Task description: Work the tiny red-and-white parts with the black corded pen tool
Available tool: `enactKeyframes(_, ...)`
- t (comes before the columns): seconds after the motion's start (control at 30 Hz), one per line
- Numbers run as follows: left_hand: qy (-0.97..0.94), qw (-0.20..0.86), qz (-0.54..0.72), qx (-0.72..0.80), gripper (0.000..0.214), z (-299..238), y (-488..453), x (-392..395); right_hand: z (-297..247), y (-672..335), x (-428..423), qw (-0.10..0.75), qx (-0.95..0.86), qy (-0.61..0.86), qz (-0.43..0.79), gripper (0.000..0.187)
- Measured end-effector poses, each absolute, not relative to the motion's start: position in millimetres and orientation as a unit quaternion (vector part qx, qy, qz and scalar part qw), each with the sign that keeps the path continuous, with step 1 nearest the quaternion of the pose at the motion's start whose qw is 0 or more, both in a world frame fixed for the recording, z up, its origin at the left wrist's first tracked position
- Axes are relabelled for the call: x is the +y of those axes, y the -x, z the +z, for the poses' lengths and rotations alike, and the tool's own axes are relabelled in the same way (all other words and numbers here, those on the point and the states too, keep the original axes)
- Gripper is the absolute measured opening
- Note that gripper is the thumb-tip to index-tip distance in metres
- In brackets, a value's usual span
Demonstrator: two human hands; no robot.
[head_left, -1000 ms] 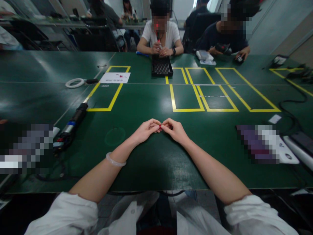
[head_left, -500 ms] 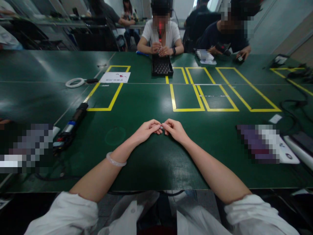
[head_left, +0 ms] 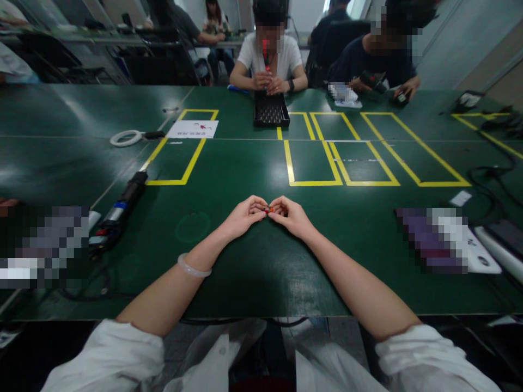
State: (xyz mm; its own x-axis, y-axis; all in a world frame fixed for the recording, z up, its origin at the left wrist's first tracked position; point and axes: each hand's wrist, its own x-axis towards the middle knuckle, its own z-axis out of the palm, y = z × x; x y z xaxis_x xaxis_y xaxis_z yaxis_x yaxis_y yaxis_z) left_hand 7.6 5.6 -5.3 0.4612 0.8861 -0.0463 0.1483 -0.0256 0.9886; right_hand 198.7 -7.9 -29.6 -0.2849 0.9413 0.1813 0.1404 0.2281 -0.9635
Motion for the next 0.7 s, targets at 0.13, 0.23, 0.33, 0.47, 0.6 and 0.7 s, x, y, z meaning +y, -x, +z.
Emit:
enactKeyframes(0.13,-0.657,0.557,0.306,0.405,0.041,-5,-2,10,-26,-199,-8,0.422,-0.67,0.414,0.449,0.021)
enactKeyframes(0.23,-0.682,0.528,0.27,0.427,0.046,5,10,13,-25,-200,-9,0.419,-0.672,0.421,0.442,0.021)
enactKeyframes(0.33,-0.726,0.48,0.219,0.441,0.046,26,33,11,-27,-200,-9,0.41,-0.671,0.432,0.44,0.02)
enactKeyframes(0.47,-0.773,0.378,0.155,0.485,0.05,48,85,-2,-29,-200,-8,0.406,-0.669,0.434,0.446,0.021)
enactKeyframes(0.6,-0.751,0.154,0.113,0.632,0.06,47,161,-19,-28,-199,-8,0.421,-0.665,0.42,0.452,0.023)
enactKeyframes(0.7,-0.686,0.001,0.033,0.727,0.066,40,218,-33,-27,-199,-8,0.421,-0.671,0.412,0.45,0.019)
